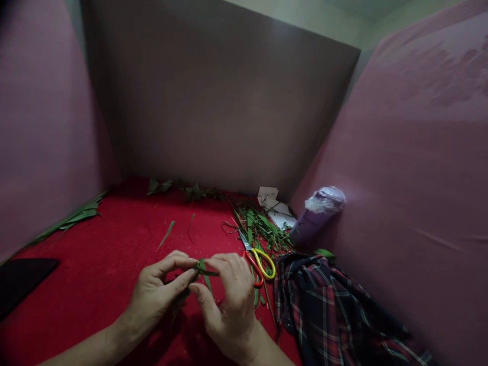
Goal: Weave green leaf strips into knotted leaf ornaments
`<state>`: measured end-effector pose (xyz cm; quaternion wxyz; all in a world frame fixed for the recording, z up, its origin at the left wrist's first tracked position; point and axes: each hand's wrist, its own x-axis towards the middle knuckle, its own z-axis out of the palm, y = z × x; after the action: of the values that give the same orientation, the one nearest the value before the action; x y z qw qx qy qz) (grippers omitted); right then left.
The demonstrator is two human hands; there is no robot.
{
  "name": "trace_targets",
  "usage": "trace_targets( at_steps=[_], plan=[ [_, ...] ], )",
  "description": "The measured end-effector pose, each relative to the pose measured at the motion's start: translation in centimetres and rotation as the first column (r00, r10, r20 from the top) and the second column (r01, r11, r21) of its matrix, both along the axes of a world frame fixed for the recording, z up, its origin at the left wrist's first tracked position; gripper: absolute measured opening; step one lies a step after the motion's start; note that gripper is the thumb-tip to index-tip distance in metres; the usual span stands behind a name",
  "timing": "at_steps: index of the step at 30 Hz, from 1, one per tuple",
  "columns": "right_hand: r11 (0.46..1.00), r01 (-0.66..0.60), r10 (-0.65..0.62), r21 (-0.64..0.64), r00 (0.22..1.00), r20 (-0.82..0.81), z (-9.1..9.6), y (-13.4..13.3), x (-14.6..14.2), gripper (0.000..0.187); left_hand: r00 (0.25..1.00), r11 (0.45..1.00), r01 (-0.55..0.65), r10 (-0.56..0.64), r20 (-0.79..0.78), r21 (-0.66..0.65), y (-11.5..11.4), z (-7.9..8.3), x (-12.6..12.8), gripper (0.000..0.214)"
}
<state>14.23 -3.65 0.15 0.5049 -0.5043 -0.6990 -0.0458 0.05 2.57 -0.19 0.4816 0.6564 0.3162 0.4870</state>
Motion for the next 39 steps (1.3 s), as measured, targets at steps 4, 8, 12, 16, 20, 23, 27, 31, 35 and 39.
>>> trace_targets(
  at_steps=[4,8,12,16,20,23,27,31,35,39],
  plan=[
    [1.000,0.023,-0.023,-0.016,1.000,-0.005,-0.29,0.20,-0.24,0.013,0.992,0.949,-0.053,0.085,-0.090,0.311,-0.09,-0.44,-0.02,0.010],
    [1.000,0.010,-0.011,-0.024,1.000,-0.009,-0.63,0.34,-0.30,0.009,0.979,0.844,-0.070,0.160,-0.124,0.532,-0.31,-0.45,-0.05,0.012],
    [0.998,-0.003,0.001,-0.060,0.999,-0.040,-0.64,0.32,-0.38,0.007,0.973,0.787,-0.035,0.169,-0.160,0.616,-0.44,-0.18,-0.12,0.017],
    [0.992,-0.053,0.034,-0.115,0.987,-0.155,-0.50,0.43,-0.51,0.009,0.979,0.792,0.010,0.116,-0.166,0.611,-0.28,-0.22,-0.24,0.020],
    [0.979,-0.097,0.047,-0.180,0.964,-0.263,-0.49,0.65,-0.54,0.011,0.975,0.800,0.034,0.106,-0.195,0.599,-0.09,-0.30,-0.39,0.021],
    [0.975,-0.094,0.035,-0.202,0.960,-0.277,-0.49,0.70,-0.53,0.010,0.970,0.786,0.039,0.120,-0.214,0.617,-0.02,-0.25,-0.45,0.021],
    [0.971,-0.099,0.029,-0.219,0.953,-0.303,-0.40,0.60,-0.53,0.012,0.969,0.793,0.066,0.093,-0.228,0.605,-0.07,-0.35,-0.40,0.024],
    [0.968,-0.094,0.011,-0.233,0.943,-0.332,-0.36,0.53,-0.52,0.013,0.974,0.894,-0.004,0.104,-0.200,0.448,-0.22,-0.67,-0.24,0.025],
    [0.974,-0.076,0.000,-0.215,0.942,-0.337,-0.53,0.65,-0.52,0.014,0.982,0.990,-0.060,0.081,-0.172,0.126,-0.17,-0.61,-0.03,0.025],
    [0.982,-0.070,0.012,-0.175,0.950,-0.311,-0.83,0.78,-0.55,0.013,0.998,0.970,-0.023,0.008,-0.064,-0.241,0.13,-0.40,0.30,0.024]
  ],
)
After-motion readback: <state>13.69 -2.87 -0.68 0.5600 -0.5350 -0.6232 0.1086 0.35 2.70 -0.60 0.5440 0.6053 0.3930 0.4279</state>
